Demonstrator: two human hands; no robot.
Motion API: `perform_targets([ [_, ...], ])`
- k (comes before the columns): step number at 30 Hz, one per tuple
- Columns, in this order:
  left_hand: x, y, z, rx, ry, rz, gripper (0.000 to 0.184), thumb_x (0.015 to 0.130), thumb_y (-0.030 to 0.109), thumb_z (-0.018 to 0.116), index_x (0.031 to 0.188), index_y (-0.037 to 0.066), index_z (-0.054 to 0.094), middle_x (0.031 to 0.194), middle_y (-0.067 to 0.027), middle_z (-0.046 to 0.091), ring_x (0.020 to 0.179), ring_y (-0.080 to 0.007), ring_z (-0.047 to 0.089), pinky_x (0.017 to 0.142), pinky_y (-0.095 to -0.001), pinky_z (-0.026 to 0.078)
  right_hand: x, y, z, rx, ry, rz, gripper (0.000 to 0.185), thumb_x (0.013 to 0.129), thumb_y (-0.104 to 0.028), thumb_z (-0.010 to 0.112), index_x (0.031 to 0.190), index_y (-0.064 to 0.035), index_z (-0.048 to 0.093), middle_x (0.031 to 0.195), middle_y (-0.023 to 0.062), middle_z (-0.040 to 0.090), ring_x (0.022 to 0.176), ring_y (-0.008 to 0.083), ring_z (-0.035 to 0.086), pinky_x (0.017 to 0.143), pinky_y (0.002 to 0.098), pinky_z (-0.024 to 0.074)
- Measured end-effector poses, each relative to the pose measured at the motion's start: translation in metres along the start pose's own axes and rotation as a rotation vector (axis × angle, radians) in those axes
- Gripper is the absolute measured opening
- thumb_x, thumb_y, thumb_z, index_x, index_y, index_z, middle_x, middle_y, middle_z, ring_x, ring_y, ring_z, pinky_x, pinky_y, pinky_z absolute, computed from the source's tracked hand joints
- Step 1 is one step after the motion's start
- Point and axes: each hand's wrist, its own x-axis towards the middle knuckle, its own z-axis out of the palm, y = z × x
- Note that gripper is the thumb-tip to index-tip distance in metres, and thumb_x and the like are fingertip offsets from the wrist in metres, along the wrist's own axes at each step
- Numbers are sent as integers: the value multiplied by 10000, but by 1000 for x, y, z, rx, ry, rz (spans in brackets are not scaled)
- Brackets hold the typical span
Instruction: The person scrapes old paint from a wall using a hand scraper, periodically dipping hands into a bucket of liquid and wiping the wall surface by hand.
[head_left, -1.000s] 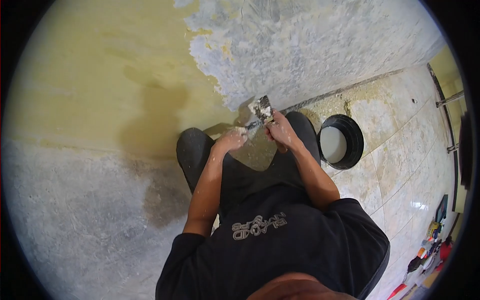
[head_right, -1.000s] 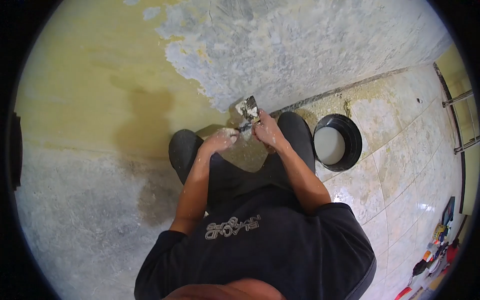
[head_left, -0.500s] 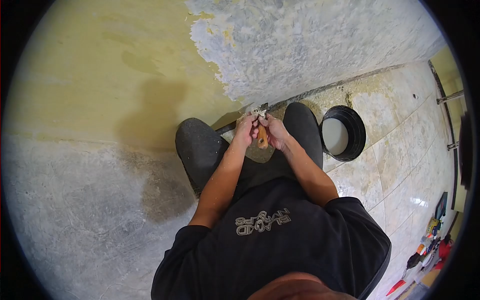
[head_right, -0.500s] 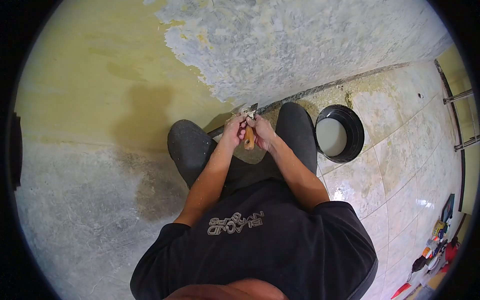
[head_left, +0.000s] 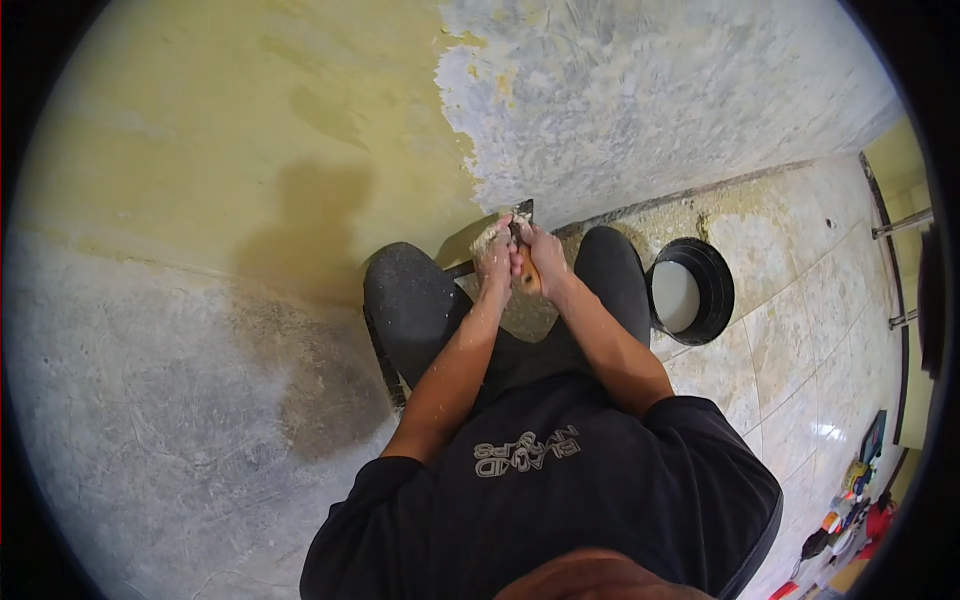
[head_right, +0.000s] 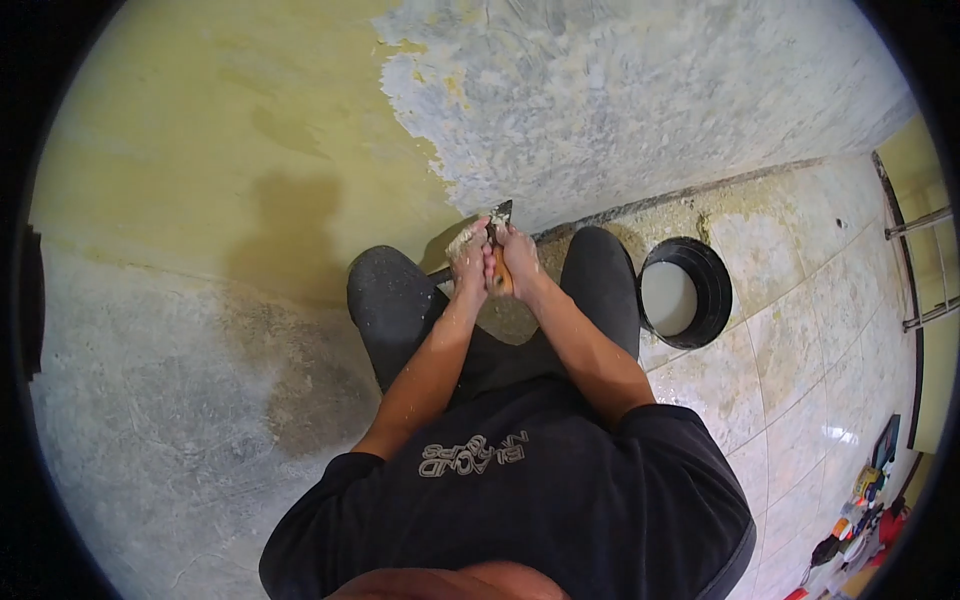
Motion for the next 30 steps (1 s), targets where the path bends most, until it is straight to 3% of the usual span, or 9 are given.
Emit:
perform_targets([
  [1, -20, 9, 9, 38, 85, 106, 207, 930, 239, 482, 1041, 111, 600, 573, 31, 427, 407, -79, 396, 337, -244, 306, -18, -4, 10, -181, 23, -105, 174, 993, -213, 345, 989, -75, 451, 690, 47, 519, 504, 133, 482, 413, 271, 422],
  [4, 6, -15, -14, -256, -160, -47, 272, 929, 278, 478, 1103, 97, 582, 644, 29, 500, 473, -92, 430, 401, -258, 336, -31, 0, 6, -409, 3, -254, 170, 987, -198, 386, 993, -59, 484, 693, 42, 558, 504, 111, 489, 416, 249, 400],
  [5, 16, -19, -17, -173, -185, 10, 280, 948, 336, 474, 1016, 86, 582, 753, 3, 570, 611, -112, 509, 516, -280, 400, -23, 6, -4, -520, 47, -355, 171, 982, -196, 404, 972, -54, 499, 682, 35, 552, 501, 104, 490, 429, 250, 410],
  [7, 14, -7, -3, -167, -173, 61, 299, 955, 348, 469, 1020, 80, 582, 809, -7, 590, 665, -112, 521, 563, -273, 407, -20, 3, -6, -606, 81, -526, 220, 960, -232, 491, 857, -45, 546, 648, 11, 547, 496, 77, 477, 436, 238, 392],
  [13, 6, 15, 13, -269, -169, 205, 296, 950, 274, 524, 1119, 34, 568, 1049, -49, 590, 957, -154, 550, 869, -304, 431, 14, -4, 5, -771, 174, -786, 297, 925, -279, 565, 959, 10, 623, 744, 53, 631, 688, 88, 509, 624, 283, 449],
  [21, 27, 6, 5, -17, 18, 196, 377, 954, 342, 494, 1083, 7, 609, 1029, -72, 614, 940, -169, 551, 833, -326, 429, 33, 15, 9, -752, 228, -884, 342, 933, -319, 538, 950, 13, 621, 737, 89, 633, 688, 110, 503, 636, 313, 451],
  [28, 19, 41, 7, 91, 90, 156, 228, 935, 199, 491, 987, 34, 640, 938, -29, 618, 844, -147, 555, 746, -306, 425, 36, -1, 29, -803, 200, -961, 315, 931, -292, 528, 909, 11, 610, 691, 113, 609, 625, 131, 489, 570, 334, 436],
  [29, 14, 39, 8, 73, 68, 122, 311, 946, 273, 483, 997, 8, 638, 944, -59, 630, 848, -159, 557, 765, -321, 433, 33, 1, 27, -868, 233, -995, 305, 939, -278, 530, 909, 16, 605, 747, 5, 598, 695, 91, 478, 620, 284, 428],
  [30, 7, 45, 9, 60, 47, 87, 402, 957, 347, 475, 1006, -18, 636, 950, -90, 642, 853, -170, 559, 783, -336, 441, 33, 7, 24, -869, 228, -1002, 305, 939, -278, 530, 909, 16, 605, 747, 5, 598, 695, 91, 478, 620, 284, 428],
])
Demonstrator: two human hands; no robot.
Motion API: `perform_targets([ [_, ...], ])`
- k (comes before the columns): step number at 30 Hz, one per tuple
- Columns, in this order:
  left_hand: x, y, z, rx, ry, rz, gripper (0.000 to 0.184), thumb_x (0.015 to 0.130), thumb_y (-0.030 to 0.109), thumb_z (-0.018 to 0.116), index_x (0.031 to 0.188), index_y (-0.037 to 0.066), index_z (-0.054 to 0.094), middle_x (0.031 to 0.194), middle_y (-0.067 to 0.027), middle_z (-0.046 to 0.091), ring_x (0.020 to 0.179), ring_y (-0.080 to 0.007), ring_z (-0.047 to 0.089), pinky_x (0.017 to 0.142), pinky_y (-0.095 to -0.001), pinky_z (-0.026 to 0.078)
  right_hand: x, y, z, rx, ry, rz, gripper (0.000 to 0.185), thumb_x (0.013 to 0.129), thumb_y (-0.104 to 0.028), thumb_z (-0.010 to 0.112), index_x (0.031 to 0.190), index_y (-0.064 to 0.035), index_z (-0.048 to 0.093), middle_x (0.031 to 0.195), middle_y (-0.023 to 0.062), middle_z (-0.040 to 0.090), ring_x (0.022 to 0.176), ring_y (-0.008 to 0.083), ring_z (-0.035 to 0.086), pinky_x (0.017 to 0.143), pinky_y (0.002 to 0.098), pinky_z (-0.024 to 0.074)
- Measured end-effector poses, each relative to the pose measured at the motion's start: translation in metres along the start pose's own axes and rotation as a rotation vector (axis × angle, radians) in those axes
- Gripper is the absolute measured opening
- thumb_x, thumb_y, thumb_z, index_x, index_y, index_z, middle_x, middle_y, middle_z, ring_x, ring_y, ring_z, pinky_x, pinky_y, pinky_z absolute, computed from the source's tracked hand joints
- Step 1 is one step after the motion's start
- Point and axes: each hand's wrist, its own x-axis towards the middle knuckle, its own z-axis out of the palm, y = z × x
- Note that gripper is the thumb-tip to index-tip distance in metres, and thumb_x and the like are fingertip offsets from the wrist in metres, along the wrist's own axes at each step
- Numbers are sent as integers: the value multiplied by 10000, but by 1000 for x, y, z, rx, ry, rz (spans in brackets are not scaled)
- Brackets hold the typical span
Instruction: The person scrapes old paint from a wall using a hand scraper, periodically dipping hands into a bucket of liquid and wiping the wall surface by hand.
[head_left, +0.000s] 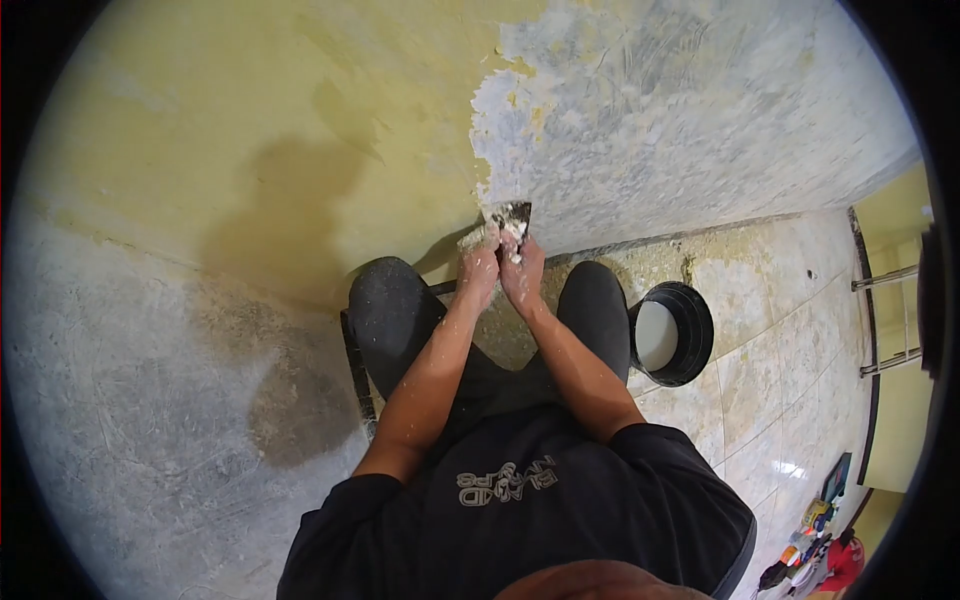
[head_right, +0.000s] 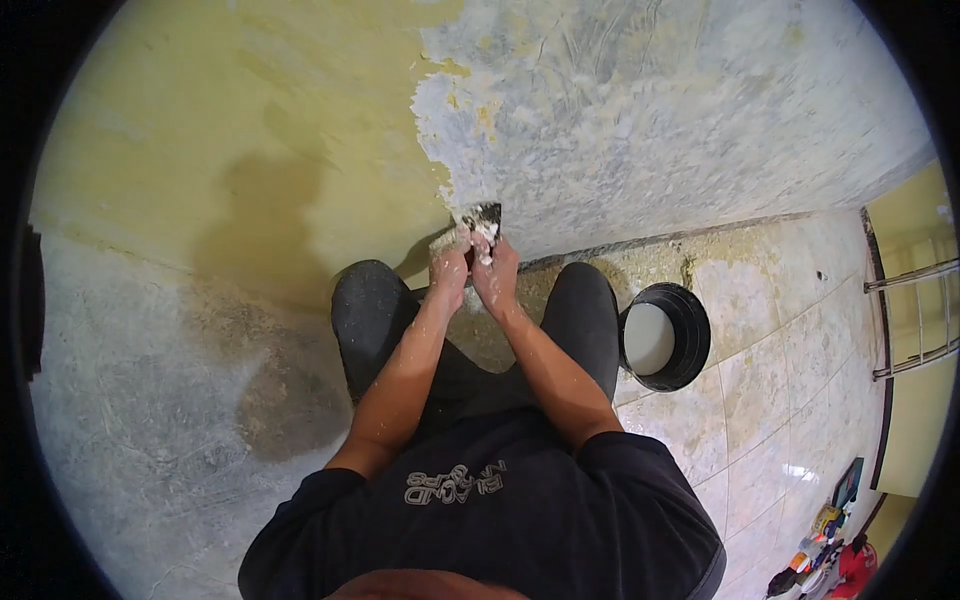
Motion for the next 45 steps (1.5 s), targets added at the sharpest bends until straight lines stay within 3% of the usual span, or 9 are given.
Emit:
perform_targets([
  [3, 14, -16, -5, 49, -32, 135, 361, 958, 310, 468, 977, -11, 634, 916, -68, 634, 823, -157, 557, 728, -335, 446, -7, 10, 13, 162, 119, 7, 249, 930, -217, 536, 918, 21, 608, 700, 106, 622, 631, 129, 501, 584, 327, 433],
  [18, 25, -15, -12, 309, 7, 123, 345, 938, 297, 494, 979, -15, 636, 917, -71, 631, 842, -163, 555, 755, -348, 442, 5, 21, 4, 304, -105, 240, 260, 938, -215, 526, 886, 22, 621, 689, 15, 602, 628, 95, 478, 572, 288, 415],
  [20, 36, -40, -15, 537, 90, 373, 442, 936, 357, 427, 959, -31, 637, 922, -221, 650, 833, -370, 614, 723, -445, 452, -5, 14, 3, 217, -6, 209, 249, 931, -203, 530, 857, 21, 610, 647, 34, 582, 593, 104, 459, 541, 306, 402],
  [22, 27, -20, -5, 556, 139, 404, 455, 932, 364, 417, 918, -37, 633, 888, -219, 652, 813, -382, 610, 701, -455, 443, 5, 12, 5, 151, 39, 138, 251, 924, -206, 539, 840, 22, 603, 630, 51, 575, 577, 104, 451, 531, 312, 400],
  [25, 37, -25, -16, 362, 5, 176, 422, 911, 333, 422, 858, -38, 616, 794, -209, 638, 751, -362, 595, 667, -463, 413, 7, 12, 2, 85, -13, 112, 273, 915, -233, 559, 855, 24, 626, 641, 71, 596, 592, 121, 476, 555, 313, 420],
  [30, 11, -3, -1, 496, 107, 382, 417, 907, 339, 427, 865, -29, 619, 809, -224, 629, 750, -350, 600, 671, -442, 432, 6, 7, 3, 196, -9, 292, 273, 906, -218, 570, 799, 32, 602, 616, 54, 573, 589, 111, 458, 531, 334, 407],
  [33, 30, -11, -13, 362, 78, 233, 242, 897, 215, 508, 883, 31, 666, 840, -46, 637, 814, -182, 573, 744, -320, 441, 7, -4, -3, -72, -24, -30, 274, 913, -217, 556, 826, 37, 612, 607, 55, 570, 593, 102, 453, 534, 328, 410],
  [40, 6, -5, -5, 378, 33, 208, 254, 916, 196, 491, 815, 2, 619, 765, -37, 608, 733, -146, 556, 646, -335, 433, -7, 16, 9, -20, 93, 50, 313, 894, -254, 557, 834, 48, 611, 619, 211, 579, 549, 209, 548, 536, 376, 424],
  [45, 15, -9, -7, 385, 93, 274, 349, 876, 278, 461, 860, -31, 622, 809, -214, 637, 722, -330, 602, 638, -428, 428, 1, 11, 8, -43, 69, 8, 350, 896, -290, 546, 815, 45, 608, 623, 224, 571, 535, 298, 542, 533, 410, 413],
])
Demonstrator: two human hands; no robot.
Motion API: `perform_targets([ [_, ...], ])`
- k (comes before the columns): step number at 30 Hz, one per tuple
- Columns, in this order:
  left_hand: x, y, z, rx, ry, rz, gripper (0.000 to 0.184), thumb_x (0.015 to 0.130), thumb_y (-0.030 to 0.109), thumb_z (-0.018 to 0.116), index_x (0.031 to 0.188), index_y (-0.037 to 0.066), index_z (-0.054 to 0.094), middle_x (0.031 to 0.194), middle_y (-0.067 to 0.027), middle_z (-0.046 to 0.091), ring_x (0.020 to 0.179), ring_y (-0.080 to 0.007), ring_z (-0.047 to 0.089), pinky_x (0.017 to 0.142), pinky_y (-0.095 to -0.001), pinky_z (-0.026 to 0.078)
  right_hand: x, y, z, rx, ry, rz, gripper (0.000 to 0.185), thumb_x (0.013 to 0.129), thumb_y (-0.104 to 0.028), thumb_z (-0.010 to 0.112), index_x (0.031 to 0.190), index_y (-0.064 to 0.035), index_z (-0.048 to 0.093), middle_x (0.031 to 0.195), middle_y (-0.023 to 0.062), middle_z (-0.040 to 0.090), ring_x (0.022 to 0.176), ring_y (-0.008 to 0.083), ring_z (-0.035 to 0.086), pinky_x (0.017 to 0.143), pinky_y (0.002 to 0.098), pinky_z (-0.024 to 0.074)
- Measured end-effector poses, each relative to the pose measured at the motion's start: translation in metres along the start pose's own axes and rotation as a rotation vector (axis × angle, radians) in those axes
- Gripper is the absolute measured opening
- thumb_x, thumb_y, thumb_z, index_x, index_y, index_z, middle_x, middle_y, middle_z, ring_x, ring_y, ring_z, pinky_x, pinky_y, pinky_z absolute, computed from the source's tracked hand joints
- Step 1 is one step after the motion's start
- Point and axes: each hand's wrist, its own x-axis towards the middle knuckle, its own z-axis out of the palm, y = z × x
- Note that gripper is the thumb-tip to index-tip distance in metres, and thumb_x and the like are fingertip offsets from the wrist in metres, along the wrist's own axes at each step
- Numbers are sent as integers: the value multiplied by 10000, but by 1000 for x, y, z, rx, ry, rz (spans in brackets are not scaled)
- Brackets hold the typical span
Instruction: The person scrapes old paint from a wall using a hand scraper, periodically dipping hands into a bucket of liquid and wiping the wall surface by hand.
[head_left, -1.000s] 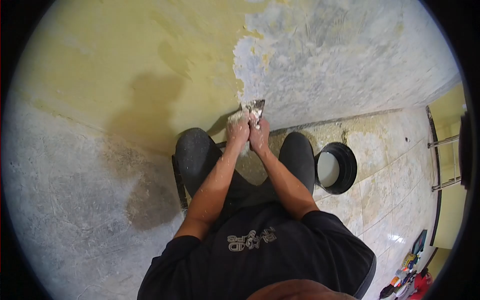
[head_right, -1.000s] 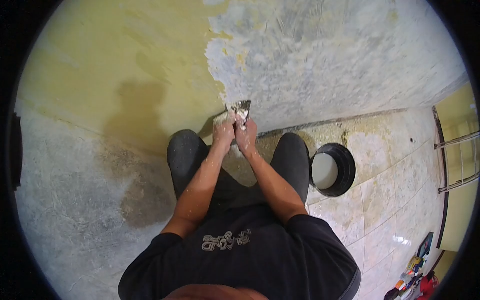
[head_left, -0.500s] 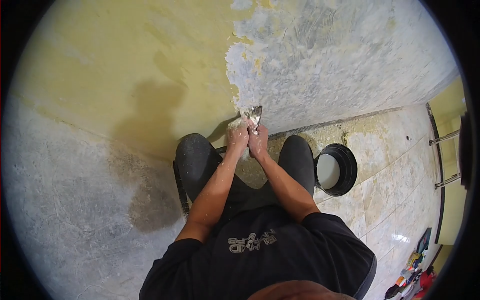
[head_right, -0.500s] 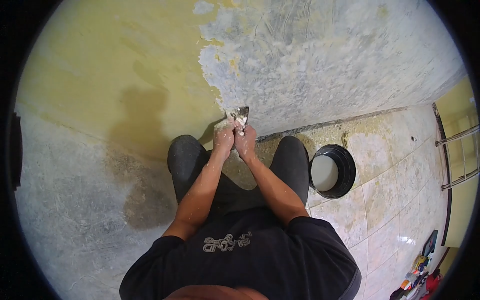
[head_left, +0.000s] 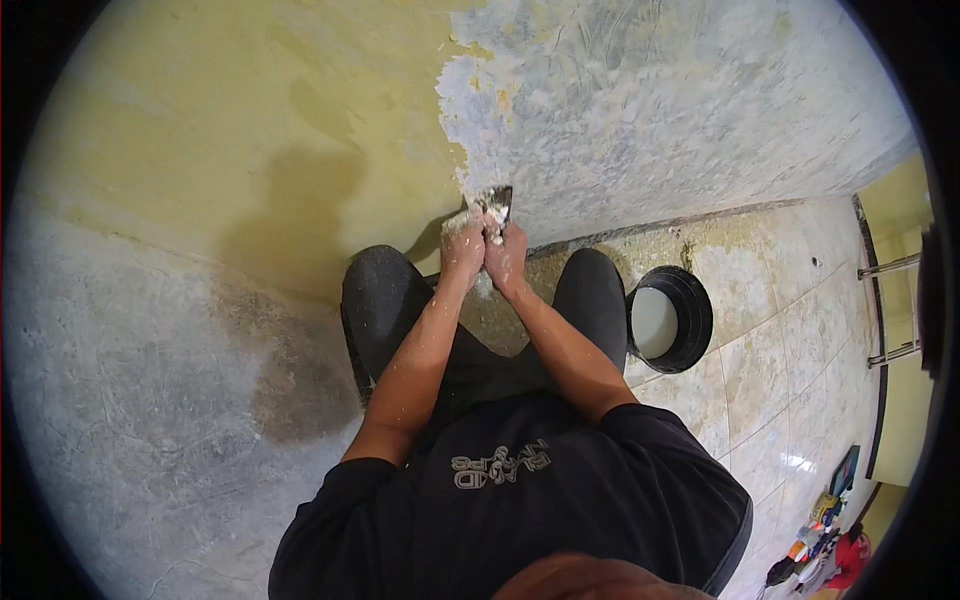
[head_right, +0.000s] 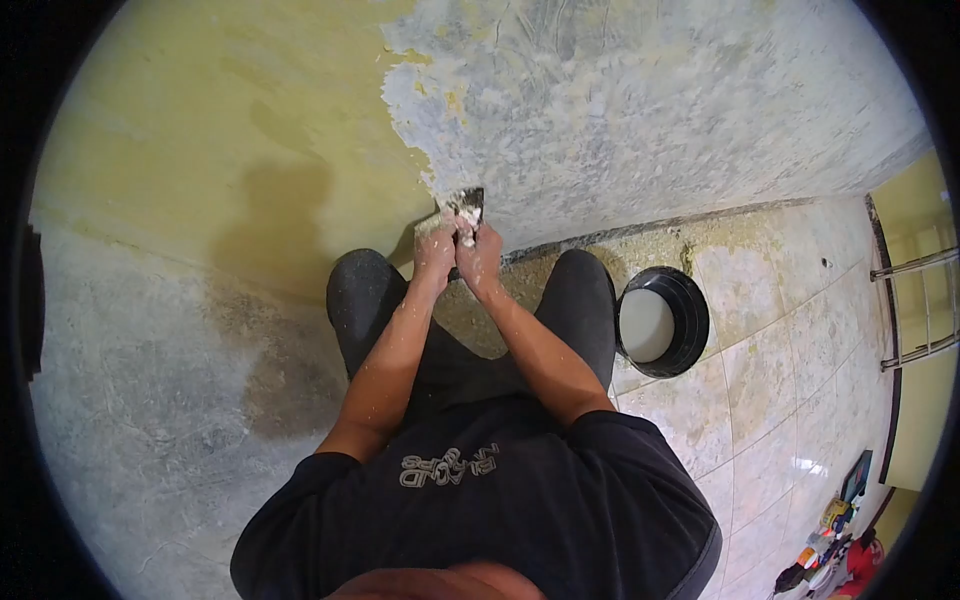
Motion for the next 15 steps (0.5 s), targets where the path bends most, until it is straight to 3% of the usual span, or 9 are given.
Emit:
perform_targets([
  [1, 0, 2, -2, 1, 0, 13, 349, 876, 278, 461, 860, -31, 622, 809, -214, 637, 722, -330, 602, 638, -428, 428, 0, 4, 1, 6, 5, -10, 350, 896, -290, 546, 815, 45, 608, 623, 224, 571, 535, 298, 542, 533, 410, 413],
  [3, -2, 2, -6, 320, -98, 152, 361, 872, 297, 457, 860, -27, 618, 843, -241, 625, 741, -378, 596, 646, -448, 428, -7, 9, 2, 4, -34, 165, 372, 895, -293, 551, 780, 57, 602, 599, 230, 554, 523, 322, 531, 527, 418, 407],
  [5, 9, 1, -4, 180, -68, 179, 352, 854, 298, 462, 839, -18, 618, 852, -240, 617, 763, -385, 592, 658, -450, 428, 2, 9, 6, 27, 8, 158, 390, 889, -297, 557, 754, 67, 597, 591, 236, 549, 518, 335, 525, 526, 422, 406],
  [8, -12, 34, -9, 186, -34, -71, 335, 853, 292, 472, 855, 0, 635, 818, -216, 623, 774, -346, 605, 687, -433, 428, 7, 0, -1, -12, -34, 30, 381, 882, -296, 566, 753, 61, 604, 613, 239, 568, 527, 314, 544, 531, 428, 407],
  [11, 4, -23, 2, 56, -30, 82, 371, 875, 314, 464, 842, -13, 636, 760, -211, 622, 729, -347, 608, 668, -451, 430, -12, 22, 5, 74, 2, 177, 369, 882, -291, 565, 767, 57, 601, 627, 256, 566, 531, 333, 534, 536, 429, 405],
  [13, 4, 8, -2, 158, 6, 34, 388, 892, 318, 447, 846, -17, 637, 786, -196, 642, 742, -349, 608, 670, -459, 434, -1, 9, 9, 125, 69, 134, 361, 890, -293, 555, 793, 51, 605, 625, 248, 563, 533, 327, 525, 539, 417, 406],
  [15, -10, 50, -10, 228, 10, 42, 389, 907, 320, 431, 898, -8, 639, 880, -198, 650, 812, -342, 610, 703, -450, 440, 13, -17, 1, -89, 11, -70, 359, 903, -297, 541, 815, 42, 617, 615, 213, 565, 541, 282, 524, 548, 395, 412],
])
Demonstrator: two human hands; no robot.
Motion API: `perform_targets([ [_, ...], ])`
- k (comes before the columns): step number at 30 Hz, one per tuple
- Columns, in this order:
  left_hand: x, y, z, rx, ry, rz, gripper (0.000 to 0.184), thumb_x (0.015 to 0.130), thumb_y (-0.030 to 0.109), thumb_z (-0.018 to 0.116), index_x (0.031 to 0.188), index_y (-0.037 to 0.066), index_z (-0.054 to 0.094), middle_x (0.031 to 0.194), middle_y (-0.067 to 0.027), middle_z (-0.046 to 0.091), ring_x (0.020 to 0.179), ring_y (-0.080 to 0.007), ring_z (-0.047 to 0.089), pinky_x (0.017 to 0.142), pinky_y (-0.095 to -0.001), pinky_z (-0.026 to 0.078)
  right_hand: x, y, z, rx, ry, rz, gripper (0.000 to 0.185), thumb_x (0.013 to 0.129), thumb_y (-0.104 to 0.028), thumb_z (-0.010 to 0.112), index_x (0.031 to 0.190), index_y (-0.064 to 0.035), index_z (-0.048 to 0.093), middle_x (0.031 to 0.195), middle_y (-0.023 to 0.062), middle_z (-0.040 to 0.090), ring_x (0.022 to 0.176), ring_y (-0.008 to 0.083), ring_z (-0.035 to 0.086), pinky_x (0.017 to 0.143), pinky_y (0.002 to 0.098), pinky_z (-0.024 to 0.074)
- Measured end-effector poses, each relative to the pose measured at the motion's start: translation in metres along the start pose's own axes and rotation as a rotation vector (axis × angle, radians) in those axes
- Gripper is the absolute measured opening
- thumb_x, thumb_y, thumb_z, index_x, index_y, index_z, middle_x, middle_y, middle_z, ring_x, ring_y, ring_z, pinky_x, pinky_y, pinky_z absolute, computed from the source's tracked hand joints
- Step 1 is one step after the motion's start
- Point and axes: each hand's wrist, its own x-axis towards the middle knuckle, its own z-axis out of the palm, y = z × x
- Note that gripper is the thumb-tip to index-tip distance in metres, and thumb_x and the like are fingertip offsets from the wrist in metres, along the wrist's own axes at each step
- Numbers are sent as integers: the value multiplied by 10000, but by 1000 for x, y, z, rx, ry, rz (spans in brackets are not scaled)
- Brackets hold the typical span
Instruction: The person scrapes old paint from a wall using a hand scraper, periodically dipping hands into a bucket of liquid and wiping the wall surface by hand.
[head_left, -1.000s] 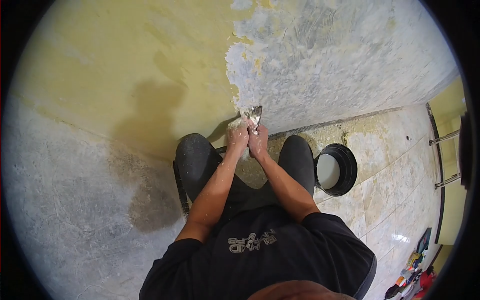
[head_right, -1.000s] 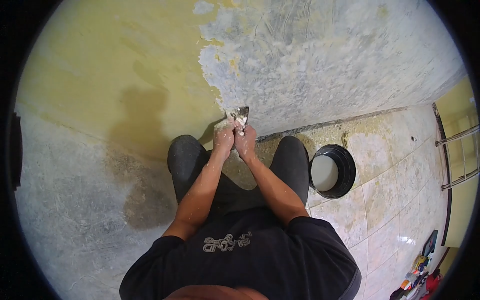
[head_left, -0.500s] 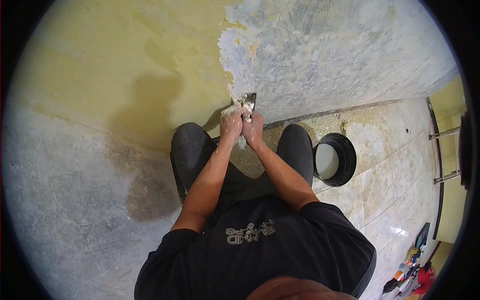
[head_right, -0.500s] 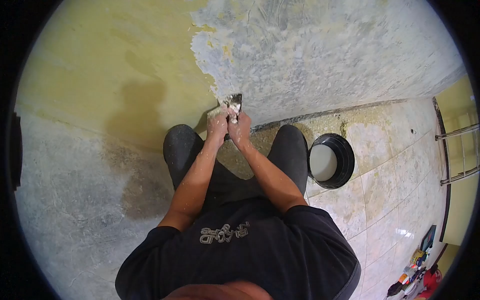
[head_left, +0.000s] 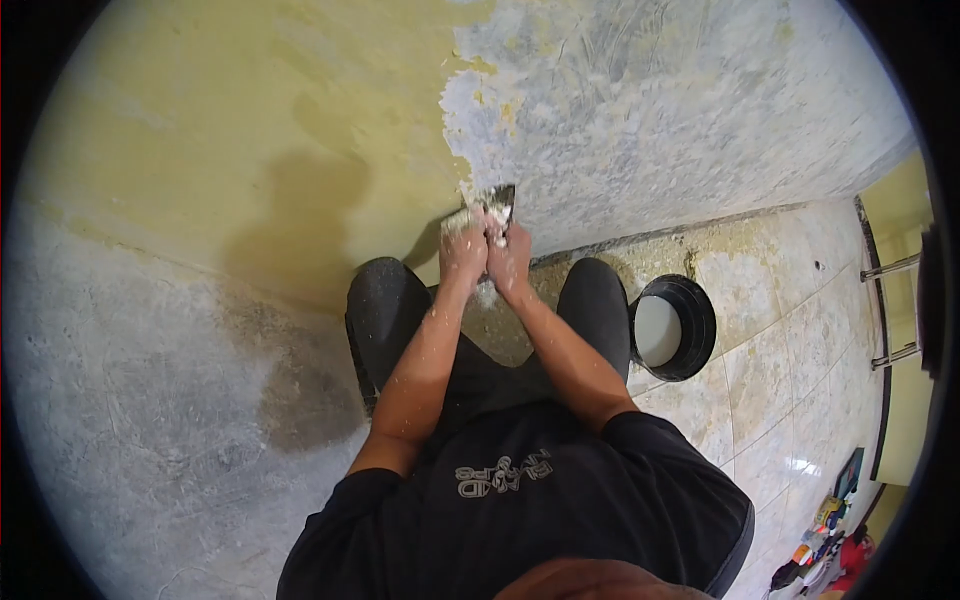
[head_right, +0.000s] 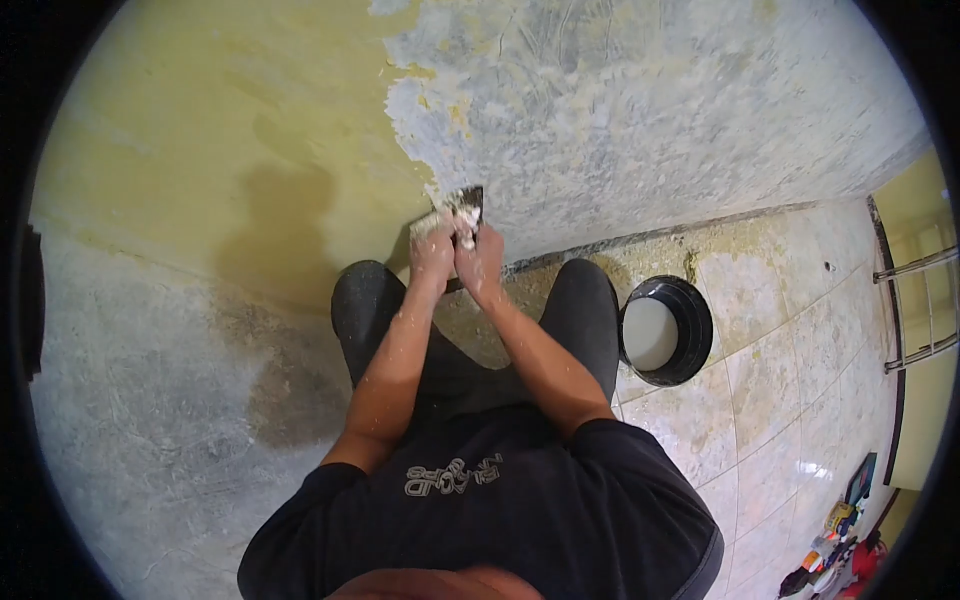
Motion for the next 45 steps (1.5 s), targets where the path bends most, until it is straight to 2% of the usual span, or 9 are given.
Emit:
perform_targets([
  [6, 17, -34, 7, -6, 30, 156, 413, 916, 331, 421, 846, -16, 635, 805, -220, 638, 783, -383, 611, 690, -468, 442, -7, -21, -2, 287, 28, 124, 346, 894, -275, 537, 784, 48, 593, 660, 257, 572, 539, 317, 535, 531, 409, 406],
  [8, 13, -3, -5, -52, -7, 107, 240, 884, 208, 529, 886, -3, 643, 841, -65, 621, 774, -148, 559, 696, -317, 442, 9, -36, -9, 78, -24, 56, 344, 899, -273, 531, 781, 45, 593, 650, 258, 561, 563, 373, 548, 526, 420, 400],
  [10, 1, 23, -13, -147, -29, 70, 257, 890, 219, 519, 865, -2, 647, 833, -68, 624, 783, -157, 568, 709, -318, 443, 15, -46, -12, 53, -28, 13, 348, 896, -274, 532, 768, 44, 591, 649, 267, 551, 595, 422, 548, 521, 432, 394],
  [13, 6, 16, -10, -219, -28, 124, 395, 897, 327, 431, 807, 19, 660, 793, -180, 648, 749, -315, 618, 681, -432, 449, 14, -40, -11, 17, -51, 32, 222, 874, -179, 575, 833, 37, 606, 661, 105, 578, 642, 114, 491, 586, 322, 425],
  [16, 6, 15, -9, 280, 79, 344, 395, 900, 327, 429, 838, 13, 660, 830, -200, 653, 786, -370, 612, 707, -457, 451, 2, -37, 1, 377, 37, 137, 296, 913, -235, 528, 820, 36, 603, 628, 205, 574, 566, 252, 530, 561, 388, 411],
  [30, 8, 14, -11, 312, -46, 264, 404, 917, 315, 387, 881, 21, 662, 885, -217, 643, 843, -414, 597, 739, -498, 440, 7, -38, -10, 214, -27, 188, 345, 912, -262, 534, 790, 55, 598, 638, 237, 567, 552, 273, 529, 542, 397, 402],
  [33, 15, -9, -1, 177, 14, 227, 383, 906, 305, 400, 872, 27, 661, 880, -219, 640, 832, -406, 603, 724, -498, 444, -3, -31, -3, 310, 25, 173, 253, 921, -174, 541, 777, 29, 582, 677, -1, 551, 640, 89, 415, 543, 291, 373],
  [36, 2, 26, -14, 376, -40, 341, 381, 904, 306, 401, 858, 29, 659, 868, -222, 638, 819, -409, 602, 715, -492, 447, 2, -24, 0, 287, 22, 206, 271, 890, -211, 561, 841, 51, 611, 650, 191, 598, 585, 215, 542, 560, 377, 419],
  [45, 6, 17, -13, 118, -32, 295, 294, 849, 258, 459, 821, 26, 637, 834, -216, 625, 782, -404, 587, 690, -459, 444, 10, -37, -9, 172, -25, 111, 291, 899, -221, 553, 814, 53, 601, 643, 207, 581, 556, 245, 520, 556, 386, 415],
])
